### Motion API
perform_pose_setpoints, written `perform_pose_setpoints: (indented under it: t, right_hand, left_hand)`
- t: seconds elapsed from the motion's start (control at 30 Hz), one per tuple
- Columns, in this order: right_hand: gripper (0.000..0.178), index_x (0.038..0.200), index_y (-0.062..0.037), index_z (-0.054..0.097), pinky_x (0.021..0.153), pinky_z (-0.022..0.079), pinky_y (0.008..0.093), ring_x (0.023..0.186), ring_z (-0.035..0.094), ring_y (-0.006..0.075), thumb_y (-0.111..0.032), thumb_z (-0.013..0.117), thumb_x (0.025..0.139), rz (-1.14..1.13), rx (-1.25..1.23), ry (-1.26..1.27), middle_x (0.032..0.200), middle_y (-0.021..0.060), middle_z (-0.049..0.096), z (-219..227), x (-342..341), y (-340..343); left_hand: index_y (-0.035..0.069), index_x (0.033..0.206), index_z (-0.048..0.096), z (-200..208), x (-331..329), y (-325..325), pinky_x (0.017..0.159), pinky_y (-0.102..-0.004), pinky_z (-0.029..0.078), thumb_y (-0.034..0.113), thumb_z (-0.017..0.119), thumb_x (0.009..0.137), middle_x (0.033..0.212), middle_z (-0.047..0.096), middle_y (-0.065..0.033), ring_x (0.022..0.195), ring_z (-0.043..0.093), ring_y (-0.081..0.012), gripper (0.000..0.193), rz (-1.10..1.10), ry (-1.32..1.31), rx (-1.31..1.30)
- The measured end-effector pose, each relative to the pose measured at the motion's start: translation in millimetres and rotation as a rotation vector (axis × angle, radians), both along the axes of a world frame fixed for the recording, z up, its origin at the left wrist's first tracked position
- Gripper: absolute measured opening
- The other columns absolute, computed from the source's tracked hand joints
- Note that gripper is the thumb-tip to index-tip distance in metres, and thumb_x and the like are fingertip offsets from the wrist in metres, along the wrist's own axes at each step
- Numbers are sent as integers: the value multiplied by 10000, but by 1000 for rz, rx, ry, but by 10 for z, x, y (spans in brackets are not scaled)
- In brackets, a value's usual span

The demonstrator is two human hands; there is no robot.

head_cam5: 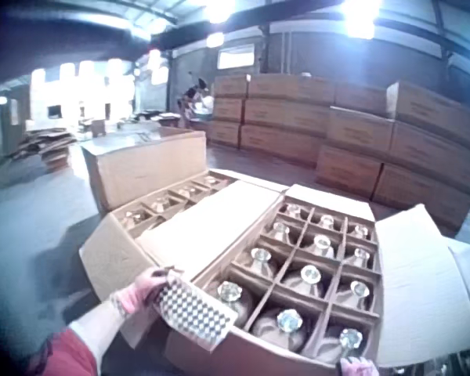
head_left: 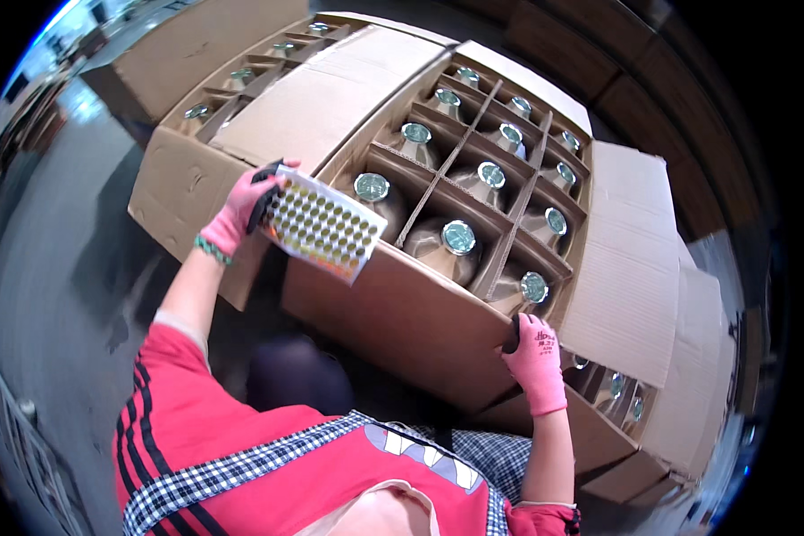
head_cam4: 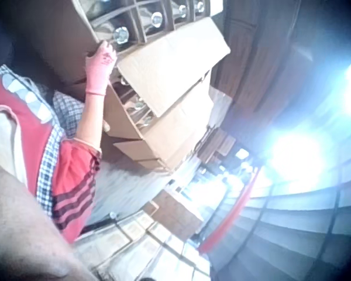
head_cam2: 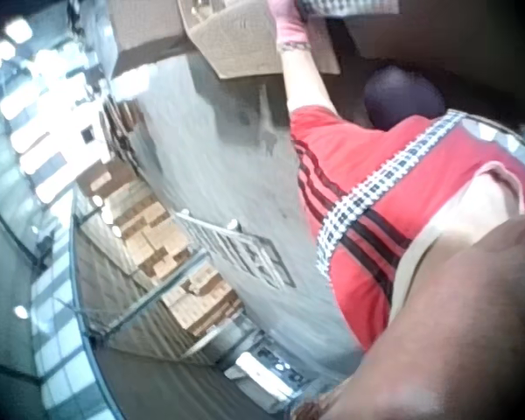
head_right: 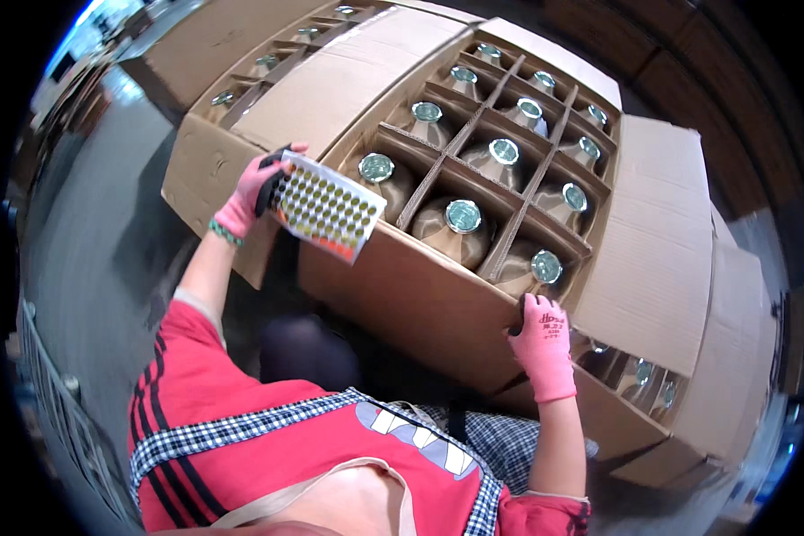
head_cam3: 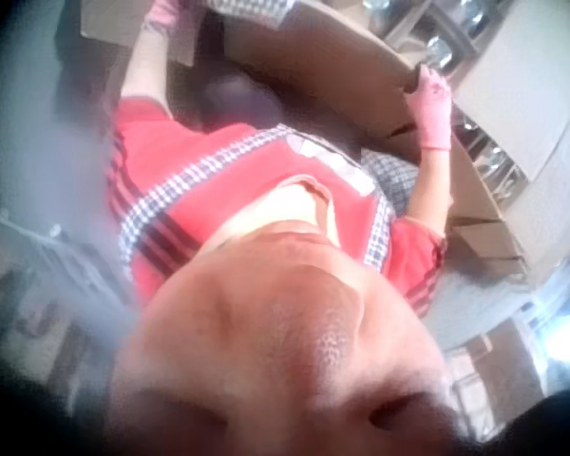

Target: The person applies round, gold-colored stickers to the lids of glass jars arranged in a cardboard box. They peel individual stickers from a sheet and press them onto the jar tops one by one, working through the rows of the box.

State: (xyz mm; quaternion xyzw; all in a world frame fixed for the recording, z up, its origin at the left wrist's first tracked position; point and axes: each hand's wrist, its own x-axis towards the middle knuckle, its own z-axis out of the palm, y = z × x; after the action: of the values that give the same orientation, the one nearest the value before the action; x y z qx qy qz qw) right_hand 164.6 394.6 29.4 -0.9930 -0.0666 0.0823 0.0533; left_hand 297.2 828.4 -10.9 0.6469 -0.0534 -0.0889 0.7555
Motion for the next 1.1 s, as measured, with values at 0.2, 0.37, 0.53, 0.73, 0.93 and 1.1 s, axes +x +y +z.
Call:
perform_pose_setpoints:
  t: [0.2, 0.37, 0.53, 0.73, 0.93, 1.1]
  right_hand:
    - [325, 800, -52, 472, 705, 397, 391, 816, 499, 294, -132, 689, 572, -123, -114, -295, 810, 120, 518, -544, -4, -118]
    - [294, 779, -52, 475, 694, 398, 392, 781, 499, 299, -95, 676, 567, -181, -127, -328, 779, 114, 514, -577, 27, -76]
    - [285, 762, -60, 478, 694, 399, 379, 779, 503, 281, -94, 679, 563, -213, -153, -295, 775, 98, 518, -510, 11, -10]
    - [294, 767, -71, 475, 704, 401, 374, 804, 504, 277, -118, 685, 567, -213, -107, -261, 781, 99, 515, -534, 6, 6]
    - [212, 749, -68, 476, 670, 393, 377, 764, 495, 286, -68, 617, 592, -157, -10, -313, 762, 105, 504, -551, 26, -114]
    - [206, 727, -64, 477, 667, 380, 373, 764, 488, 276, -68, 622, 580, -103, 100, -273, 741, 96, 482, -487, 24, -242]
  left_hand:
    - [-79, 916, 533, -506, -178, -191, 817, -256, 389, 78, 452, 814, 1075, 517, -125, 912, 501, -146, 204, 181, -630, 113]
    - [-57, 992, 519, -818, -170, -254, 803, -282, 408, 124, 469, 845, 1024, 526, -125, 908, 515, -178, 238, 380, -597, -140]
    - [-55, 1039, 491, -930, -41, -204, 767, -285, 436, 138, 444, 846, 977, 541, -105, 862, 536, -166, 277, 367, -552, -228]
    - [-54, 1001, 521, -834, -58, -154, 749, -263, 421, 166, 406, 887, 950, 549, -87, 832, 527, -141, 273, 443, -415, -205]
    - [-9, 1014, 523, -762, -282, -66, 752, -293, 452, 236, 379, 900, 952, 570, -80, 847, 551, -142, 306, 633, -194, 156]
    - [41, 1107, 483, -709, -713, 108, 819, -345, 445, 286, 403, 887, 1044, 548, -52, 936, 538, -190, 339, 498, 34, -107]
